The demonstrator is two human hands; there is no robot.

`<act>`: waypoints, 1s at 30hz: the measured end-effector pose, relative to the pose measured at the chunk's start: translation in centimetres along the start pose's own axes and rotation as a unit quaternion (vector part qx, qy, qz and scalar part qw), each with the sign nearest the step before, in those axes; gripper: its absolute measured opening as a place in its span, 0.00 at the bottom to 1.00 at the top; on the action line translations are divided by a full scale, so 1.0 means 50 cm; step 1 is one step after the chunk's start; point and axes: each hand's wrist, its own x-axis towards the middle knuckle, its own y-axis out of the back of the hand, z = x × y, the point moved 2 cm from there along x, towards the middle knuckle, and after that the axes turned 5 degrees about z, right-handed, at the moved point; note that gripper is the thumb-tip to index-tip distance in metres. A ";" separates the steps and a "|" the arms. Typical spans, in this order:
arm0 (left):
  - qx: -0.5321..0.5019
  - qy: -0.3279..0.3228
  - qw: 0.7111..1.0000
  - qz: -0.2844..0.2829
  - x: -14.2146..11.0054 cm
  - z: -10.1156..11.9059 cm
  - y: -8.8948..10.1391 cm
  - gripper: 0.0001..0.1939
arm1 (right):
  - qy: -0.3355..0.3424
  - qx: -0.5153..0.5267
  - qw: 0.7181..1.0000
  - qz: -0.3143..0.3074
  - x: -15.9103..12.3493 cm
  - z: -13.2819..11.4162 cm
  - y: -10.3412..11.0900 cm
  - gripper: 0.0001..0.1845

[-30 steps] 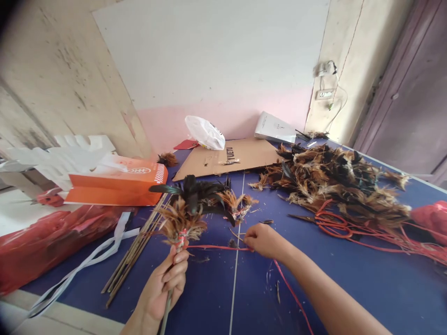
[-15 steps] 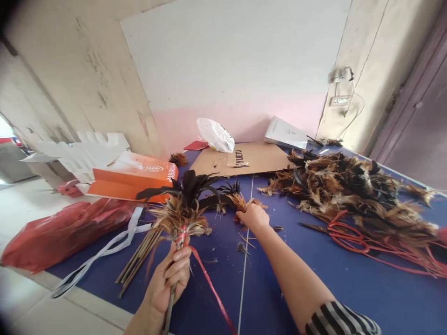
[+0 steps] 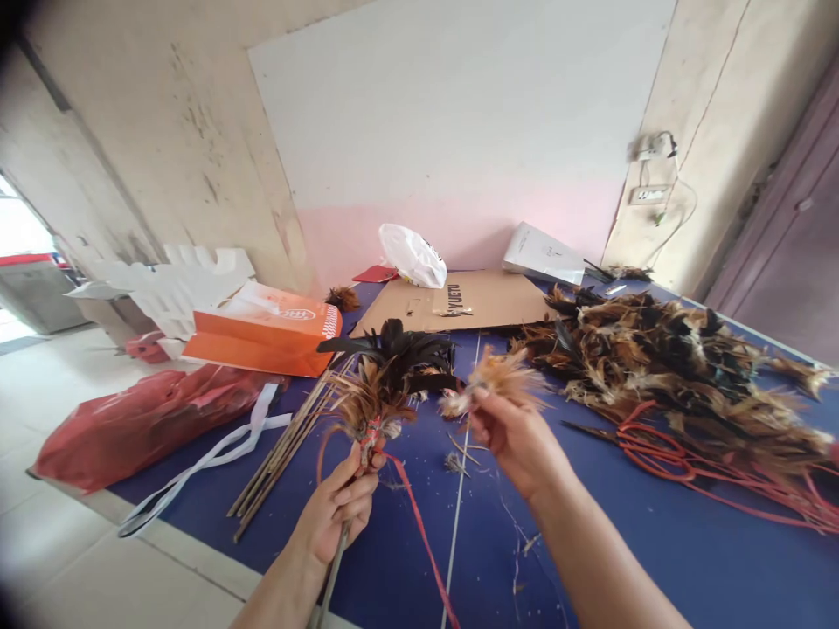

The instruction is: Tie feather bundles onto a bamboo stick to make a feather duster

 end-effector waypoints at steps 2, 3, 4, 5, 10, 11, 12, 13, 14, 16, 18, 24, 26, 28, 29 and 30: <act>0.043 -0.012 0.999 0.005 0.003 -0.010 -0.007 0.09 | 0.020 -0.073 0.994 -0.083 -0.035 0.009 -0.039 0.07; 0.063 -0.017 0.998 0.007 0.004 -0.014 -0.010 0.08 | 0.035 -0.113 0.984 -0.130 -0.047 0.018 -0.058 0.07; 0.084 -0.018 0.996 0.008 0.004 -0.019 -0.013 0.08 | 0.054 -0.141 0.973 -0.173 -0.055 0.027 -0.073 0.07; 0.106 -0.014 0.994 0.007 0.004 -0.024 -0.016 0.09 | 0.074 -0.162 0.963 -0.203 -0.057 0.037 -0.085 0.08; 0.219 0.021 0.975 0.005 -0.001 -0.040 -0.030 0.15 | 0.127 -0.237 0.946 -0.183 -0.030 0.074 -0.079 0.10; 0.231 0.021 0.973 0.006 -0.001 -0.042 -0.032 0.15 | 0.130 -0.251 0.943 -0.173 -0.025 0.077 -0.072 0.10; 0.239 0.019 0.971 0.005 -0.001 -0.043 -0.034 0.16 | 0.132 -0.264 0.941 -0.167 -0.021 0.079 -0.066 0.09; 0.246 0.018 0.969 0.003 -0.001 -0.044 -0.035 0.16 | 0.134 -0.276 0.938 -0.161 -0.019 0.079 -0.061 0.09; 0.252 0.017 0.968 0.001 -0.001 -0.045 -0.036 0.16 | 0.136 -0.286 0.936 -0.157 -0.018 0.079 -0.058 0.09; 0.261 0.016 0.965 -0.002 0.000 -0.046 -0.036 0.16 | 0.138 -0.292 0.934 -0.152 -0.017 0.078 -0.056 0.09; 0.264 0.014 0.965 -0.004 0.001 -0.047 -0.036 0.17 | 0.133 -0.281 0.937 -0.157 -0.017 0.079 -0.058 0.08; 0.265 -0.002 0.964 0.006 0.001 -0.047 -0.031 0.18 | 0.106 -0.249 0.950 -0.153 -0.013 0.093 -0.067 0.07; 0.262 -0.011 0.965 0.018 0.000 -0.047 -0.031 0.17 | 0.092 -0.246 0.958 -0.113 -0.014 0.101 -0.068 0.08; 0.262 -0.021 0.964 0.031 -0.002 -0.045 -0.033 0.17 | 0.042 -0.240 0.966 -0.081 -0.018 0.108 -0.068 0.11; 0.264 -0.029 0.963 0.038 -0.004 -0.042 -0.035 0.17 | 0.008 -0.230 0.970 -0.077 -0.021 0.111 -0.068 0.13; 0.268 -0.039 0.962 0.045 -0.007 -0.039 -0.037 0.17 | -0.029 -0.216 0.972 -0.086 -0.025 0.113 -0.069 0.16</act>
